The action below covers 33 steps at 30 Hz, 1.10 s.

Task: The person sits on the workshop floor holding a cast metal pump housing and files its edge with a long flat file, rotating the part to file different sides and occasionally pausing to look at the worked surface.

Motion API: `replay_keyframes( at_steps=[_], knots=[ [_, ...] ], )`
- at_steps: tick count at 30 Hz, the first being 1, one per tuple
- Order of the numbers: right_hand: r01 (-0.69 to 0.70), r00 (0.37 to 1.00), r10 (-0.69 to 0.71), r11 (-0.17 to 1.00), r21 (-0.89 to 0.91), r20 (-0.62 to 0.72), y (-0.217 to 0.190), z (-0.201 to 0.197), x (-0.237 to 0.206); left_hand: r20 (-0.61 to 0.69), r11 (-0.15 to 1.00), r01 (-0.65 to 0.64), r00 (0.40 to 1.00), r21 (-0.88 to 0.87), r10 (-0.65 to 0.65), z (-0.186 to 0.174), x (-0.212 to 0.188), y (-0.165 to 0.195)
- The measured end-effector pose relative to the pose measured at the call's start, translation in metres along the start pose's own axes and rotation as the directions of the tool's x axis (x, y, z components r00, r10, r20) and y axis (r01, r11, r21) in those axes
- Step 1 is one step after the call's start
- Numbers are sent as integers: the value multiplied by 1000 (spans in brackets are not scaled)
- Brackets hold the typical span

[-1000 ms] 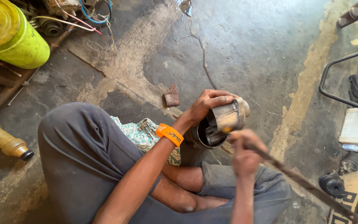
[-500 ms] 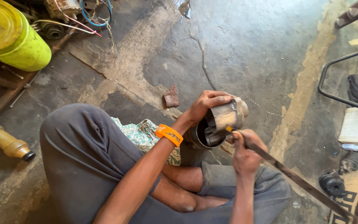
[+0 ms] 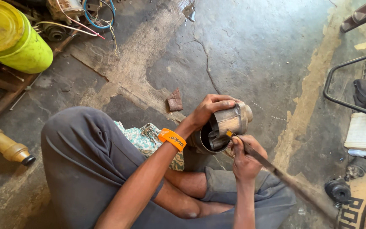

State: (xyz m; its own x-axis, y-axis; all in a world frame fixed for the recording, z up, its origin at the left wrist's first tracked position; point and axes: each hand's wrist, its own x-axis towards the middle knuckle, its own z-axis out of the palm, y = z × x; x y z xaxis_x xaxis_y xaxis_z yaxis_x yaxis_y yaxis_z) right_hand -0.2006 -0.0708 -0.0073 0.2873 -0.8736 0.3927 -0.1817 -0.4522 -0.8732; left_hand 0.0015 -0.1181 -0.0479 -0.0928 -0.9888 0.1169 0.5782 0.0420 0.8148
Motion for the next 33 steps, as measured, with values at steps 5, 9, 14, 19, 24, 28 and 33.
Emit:
replay_keyframes(
  at_steps=[5, 9, 14, 19, 24, 28, 33],
  knots=[
    [-87, 996, 88, 996, 34, -10, -7, -4, 5, 18, 998, -36, 999, 52, 35, 4, -2, 6],
    [-299, 945, 295, 954, -10, -143, -14, -1, 8, 49, 991, -72, 997, 111, 67, 4, -4, 9],
    [-239, 967, 211, 946, -219, -141, -30, 7, 9, 70, 987, -86, 995, 132, 78, 4, -6, 10],
    [-251, 968, 246, 936, -245, -49, -47, 15, 10, 72, 988, -88, 994, 128, 80, 6, -6, 11],
    [-331, 937, 291, 915, -229, -193, -55, 16, 14, 86, 988, -99, 992, 120, 89, 6, -6, 10],
    [-252, 967, 242, 952, -171, -80, -58, 20, 14, 75, 992, -80, 995, 103, 72, 6, -8, 12],
    [-383, 913, 336, 901, -204, -230, -63, 18, 14, 67, 986, -82, 995, 144, 73, 7, -8, 15]
  ],
)
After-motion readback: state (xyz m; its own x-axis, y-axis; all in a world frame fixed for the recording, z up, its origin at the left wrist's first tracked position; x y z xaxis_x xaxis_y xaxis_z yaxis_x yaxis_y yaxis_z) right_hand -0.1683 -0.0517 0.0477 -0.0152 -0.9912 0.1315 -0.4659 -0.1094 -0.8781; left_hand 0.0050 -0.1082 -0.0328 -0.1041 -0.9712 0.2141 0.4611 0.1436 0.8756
